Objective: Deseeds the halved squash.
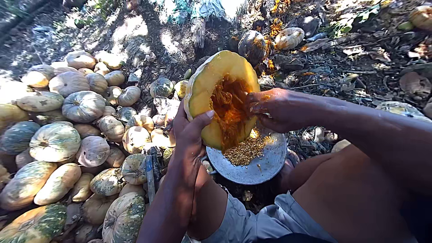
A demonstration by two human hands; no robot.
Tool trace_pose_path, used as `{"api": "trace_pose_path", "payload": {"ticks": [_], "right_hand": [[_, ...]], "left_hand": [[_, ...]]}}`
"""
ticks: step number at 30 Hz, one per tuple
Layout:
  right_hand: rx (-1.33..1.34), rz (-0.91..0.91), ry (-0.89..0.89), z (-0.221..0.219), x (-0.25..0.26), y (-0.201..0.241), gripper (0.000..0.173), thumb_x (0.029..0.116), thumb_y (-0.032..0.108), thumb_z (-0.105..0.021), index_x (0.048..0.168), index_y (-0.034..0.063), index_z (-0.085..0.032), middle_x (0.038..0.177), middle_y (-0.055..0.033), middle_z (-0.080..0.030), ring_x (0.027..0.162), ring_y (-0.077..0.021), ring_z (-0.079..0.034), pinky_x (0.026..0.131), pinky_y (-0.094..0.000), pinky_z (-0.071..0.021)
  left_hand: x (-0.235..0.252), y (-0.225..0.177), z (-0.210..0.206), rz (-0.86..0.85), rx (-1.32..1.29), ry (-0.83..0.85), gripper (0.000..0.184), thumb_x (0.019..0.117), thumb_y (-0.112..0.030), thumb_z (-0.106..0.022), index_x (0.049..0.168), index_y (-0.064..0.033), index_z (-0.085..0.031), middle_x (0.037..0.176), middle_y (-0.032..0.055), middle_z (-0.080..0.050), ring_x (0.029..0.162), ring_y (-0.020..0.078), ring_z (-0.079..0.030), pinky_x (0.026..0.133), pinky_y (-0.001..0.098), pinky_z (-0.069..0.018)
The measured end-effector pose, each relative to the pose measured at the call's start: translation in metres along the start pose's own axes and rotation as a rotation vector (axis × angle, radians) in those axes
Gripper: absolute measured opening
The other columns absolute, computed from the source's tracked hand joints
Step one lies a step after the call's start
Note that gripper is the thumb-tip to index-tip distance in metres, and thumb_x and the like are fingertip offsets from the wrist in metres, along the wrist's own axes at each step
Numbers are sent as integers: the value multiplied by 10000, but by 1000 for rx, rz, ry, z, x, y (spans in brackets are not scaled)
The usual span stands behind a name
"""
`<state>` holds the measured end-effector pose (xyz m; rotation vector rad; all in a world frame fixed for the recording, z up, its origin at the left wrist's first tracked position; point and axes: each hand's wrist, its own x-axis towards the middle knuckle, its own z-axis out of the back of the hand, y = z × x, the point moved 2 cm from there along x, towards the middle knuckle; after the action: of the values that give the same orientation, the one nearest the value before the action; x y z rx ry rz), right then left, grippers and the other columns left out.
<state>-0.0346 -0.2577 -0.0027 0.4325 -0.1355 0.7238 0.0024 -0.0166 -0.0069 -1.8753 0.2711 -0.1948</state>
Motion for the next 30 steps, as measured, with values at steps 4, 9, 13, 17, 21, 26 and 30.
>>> {"api": "trace_pose_path", "payload": {"ticks": [4, 9, 13, 17, 21, 26, 30], "right_hand": [[-42, -61, -14, 12, -17, 1, 242, 855, 129, -559, 1005, 128, -749, 1050, -4, -721, 911, -108, -704, 777, -313, -600], [-60, -189, -145, 16, -13, -1, 248, 916, 208, -589, 1085, 89, -726, 1063, -98, -611, 838, -199, -637, 679, -360, -557], [-60, -151, -153, -2, -5, 4, 214, 889, 230, -686, 1061, 122, -754, 923, -70, -634, 694, -174, -644, 584, -357, -556], [-87, -105, -234, -18, 4, 1, 168, 901, 193, -660, 981, 73, -745, 897, -97, -637, 694, -213, -654, 548, -375, -542], [-58, -107, -151, -16, -2, -4, 143, 863, 165, -625, 928, 80, -720, 834, -52, -607, 663, -180, -623, 550, -368, -534], [-68, -156, -99, -8, 1, -5, 272, 888, 220, -632, 1114, 98, -723, 756, -29, -672, 648, -192, -664, 598, -419, -561], [-208, -311, 147, -1, 12, -6, 237, 969, 364, -622, 1010, 141, -691, 606, -3, -578, 583, -221, -629, 562, -464, -504]], "left_hand": [[1, -3, -1, -13, 19, -35, 573, 782, -127, -722, 1334, -156, -569, 1105, 86, -686, 924, 184, -708, 746, 383, -629], [2, -5, -3, -28, -8, -88, 522, 811, -98, -680, 1317, -140, -562, 1095, 97, -686, 925, 192, -711, 737, 388, -630], [3, -1, -4, -62, -9, -94, 472, 816, -94, -672, 1277, -123, -580, 1057, 94, -698, 904, 186, -719, 735, 383, -632], [3, 3, -4, -92, 3, -88, 461, 793, -75, -675, 1245, -108, -594, 1043, 78, -707, 904, 161, -721, 760, 362, -631], [3, 0, -3, -111, 17, -102, 466, 779, -65, -682, 1235, -108, -590, 1032, 66, -706, 890, 149, -720, 753, 349, -631], [2, 1, -5, -165, 82, -45, 573, 753, -68, -728, 1300, -129, -567, 1071, 41, -708, 931, 138, -717, 780, 347, -631], [5, 7, -2, -229, 120, 34, 696, 723, -80, -760, 1379, -116, -534, 1115, 56, -708, 968, 167, -718, 812, 381, -634]]}}
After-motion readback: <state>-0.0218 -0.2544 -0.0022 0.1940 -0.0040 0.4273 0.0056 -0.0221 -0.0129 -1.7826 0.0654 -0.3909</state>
